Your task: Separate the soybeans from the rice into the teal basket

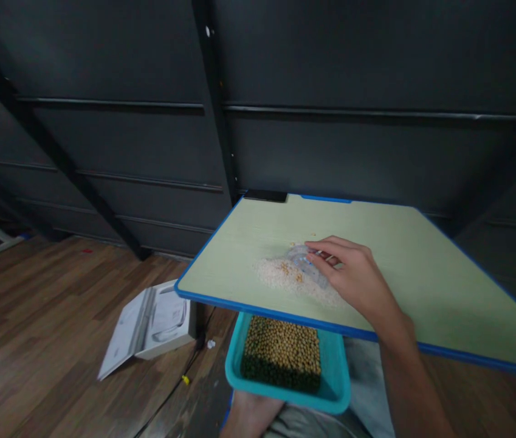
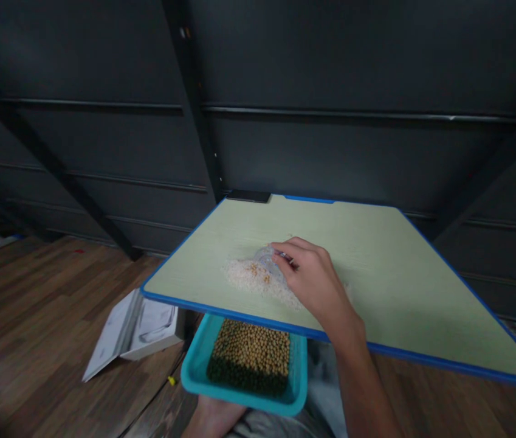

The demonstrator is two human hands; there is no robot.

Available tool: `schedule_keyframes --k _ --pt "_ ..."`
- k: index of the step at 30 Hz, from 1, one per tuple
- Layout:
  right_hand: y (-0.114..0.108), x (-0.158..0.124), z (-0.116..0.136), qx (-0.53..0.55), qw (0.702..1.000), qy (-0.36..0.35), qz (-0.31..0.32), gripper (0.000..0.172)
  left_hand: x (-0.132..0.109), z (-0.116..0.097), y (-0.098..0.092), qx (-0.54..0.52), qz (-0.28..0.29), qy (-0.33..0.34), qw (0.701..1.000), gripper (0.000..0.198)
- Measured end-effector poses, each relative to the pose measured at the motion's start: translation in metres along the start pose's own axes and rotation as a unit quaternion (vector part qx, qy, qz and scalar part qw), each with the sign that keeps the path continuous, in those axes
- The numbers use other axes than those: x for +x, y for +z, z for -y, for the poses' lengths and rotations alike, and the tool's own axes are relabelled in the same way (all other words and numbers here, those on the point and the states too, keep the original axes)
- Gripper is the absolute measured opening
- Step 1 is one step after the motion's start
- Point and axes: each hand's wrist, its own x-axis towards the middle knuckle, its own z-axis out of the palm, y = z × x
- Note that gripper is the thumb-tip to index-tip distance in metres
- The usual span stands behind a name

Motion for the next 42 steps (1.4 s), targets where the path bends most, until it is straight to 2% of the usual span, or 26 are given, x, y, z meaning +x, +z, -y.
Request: schedule_keyframes --k 5,10,15,16,19,23,29,32,35,38,42 --pt "0.009 0.008 0.000 -0.038 0.999 0.003 0.023 0.022 0.009 -0.003 -0.002 -0.043 0.013 0.005 0.999 0.047" --pt "0.017 0.010 -0.001 -0.038 0.999 0.000 0.033 0.021 0.005 -0.009 -0.008 -0.092 0.024 0.048 0.994 0.037" --pt "0.020 0.011 0.001 -0.020 0.999 -0.006 0.047 0.022 -0.002 -0.024 0.003 -0.111 0.107 0.040 0.987 0.033" --pt "0.020 0.012 0.002 -0.017 0.999 -0.007 0.048 0.022 -0.003 -0.026 0.007 -0.114 0.128 0.021 0.985 0.033" --pt "0.020 0.012 0.006 -0.005 0.999 -0.014 0.048 0.021 -0.007 -0.031 0.012 -0.125 0.155 0.023 0.980 0.038" --pt "0.023 0.011 0.009 0.010 0.998 -0.023 0.056 0.021 -0.009 -0.031 0.011 -0.137 0.131 0.039 0.981 0.043" --pt "0.028 0.007 0.012 0.034 0.997 -0.031 0.054 0.021 -0.009 -0.034 0.005 -0.101 0.110 0.054 0.987 0.042" --pt "0.028 0.006 0.015 0.039 0.997 -0.035 0.056 0.021 -0.010 -0.034 0.004 -0.089 0.110 0.031 0.989 0.039" --pt "0.028 0.006 0.018 0.044 0.996 -0.040 0.061 0.022 -0.011 -0.030 0.005 -0.069 0.057 0.031 0.996 0.037" --pt "0.029 0.005 0.021 0.047 0.996 -0.041 0.065 0.023 -0.011 -0.026 0.010 -0.048 -0.003 0.058 0.997 0.038" --pt "0.030 0.003 0.023 0.052 0.995 -0.044 0.068 0.024 -0.012 -0.028 0.023 -0.057 0.032 0.020 0.998 0.041"
